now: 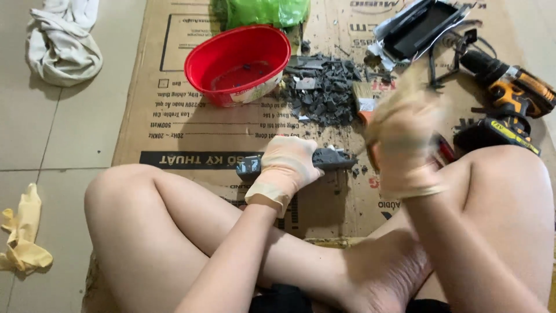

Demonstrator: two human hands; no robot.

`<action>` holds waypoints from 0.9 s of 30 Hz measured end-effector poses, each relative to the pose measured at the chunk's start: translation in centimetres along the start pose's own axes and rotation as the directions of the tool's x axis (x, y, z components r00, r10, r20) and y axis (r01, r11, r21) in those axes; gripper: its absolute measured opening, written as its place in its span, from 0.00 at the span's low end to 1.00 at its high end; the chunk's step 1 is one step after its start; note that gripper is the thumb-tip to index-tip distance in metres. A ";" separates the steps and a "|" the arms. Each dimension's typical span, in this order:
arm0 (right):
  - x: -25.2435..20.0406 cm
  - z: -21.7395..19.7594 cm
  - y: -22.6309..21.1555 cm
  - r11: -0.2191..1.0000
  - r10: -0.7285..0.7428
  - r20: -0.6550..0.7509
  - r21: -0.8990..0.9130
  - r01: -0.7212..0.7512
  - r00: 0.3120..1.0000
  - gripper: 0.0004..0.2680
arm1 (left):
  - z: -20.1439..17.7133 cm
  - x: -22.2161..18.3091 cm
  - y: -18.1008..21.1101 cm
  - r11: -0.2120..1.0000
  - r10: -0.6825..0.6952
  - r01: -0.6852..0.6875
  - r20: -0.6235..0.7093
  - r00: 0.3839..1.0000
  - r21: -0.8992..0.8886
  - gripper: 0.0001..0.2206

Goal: A person wearing gloves sits on the floor and uses a screwdriver and pliers to clean and disassemble an electronic component.

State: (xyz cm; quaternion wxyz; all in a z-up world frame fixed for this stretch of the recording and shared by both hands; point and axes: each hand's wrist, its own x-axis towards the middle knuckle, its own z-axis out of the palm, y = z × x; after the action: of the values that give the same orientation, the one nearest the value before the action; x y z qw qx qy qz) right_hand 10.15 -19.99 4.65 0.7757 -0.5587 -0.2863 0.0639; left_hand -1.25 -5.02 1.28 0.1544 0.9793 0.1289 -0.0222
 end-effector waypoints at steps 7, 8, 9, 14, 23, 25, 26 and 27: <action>1.3 2.3 -7.6 0.989 -0.081 -0.105 -0.131 0.067 0.991 0.23 | -0.4 -0.2 0.4 0.999 0.004 -0.004 0.012 1.000 0.041 0.13; 1.9 1.7 -7.2 0.980 -0.174 -0.138 -0.124 0.157 0.975 0.16 | -0.6 -0.1 0.4 0.999 -0.007 0.006 0.025 1.000 0.047 0.13; 2.6 1.0 -6.8 0.962 -0.263 -0.172 -0.120 0.245 0.949 0.10 | -0.9 0.1 0.5 0.998 -0.017 0.015 0.039 0.999 0.053 0.13; -0.5 4.3 -6.4 0.979 0.008 -0.206 -0.195 -0.049 0.979 0.16 | -1.6 -0.2 0.6 1.000 -0.027 0.026 0.114 0.993 0.004 0.15; -0.7 4.4 -5.5 0.987 0.011 -0.131 -0.158 -0.031 0.991 0.22 | -1.4 0.1 0.0 0.999 -0.043 0.042 0.035 0.998 0.031 0.12; 0.0 3.9 -7.0 0.976 0.092 -0.139 -0.185 -0.117 0.986 0.24 | -1.2 0.2 0.5 1.000 -0.025 0.025 0.024 0.999 0.009 0.12; 0.7 3.9 -8.0 0.988 0.001 -0.073 -0.155 -0.012 0.997 0.24 | -1.4 0.2 0.6 0.999 -0.023 0.022 0.039 0.999 0.030 0.12; 1.4 3.9 -9.0 0.989 -0.093 -0.010 -0.118 0.091 0.996 0.23 | -1.5 0.1 0.7 0.999 -0.021 0.018 0.055 0.998 0.052 0.12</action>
State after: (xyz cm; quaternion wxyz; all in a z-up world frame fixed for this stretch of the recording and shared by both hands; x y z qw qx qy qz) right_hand 7.34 -19.51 14.11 0.7457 -0.5902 -0.3091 0.0069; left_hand -0.96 -5.20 2.92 0.1325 0.9807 0.1334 -0.0541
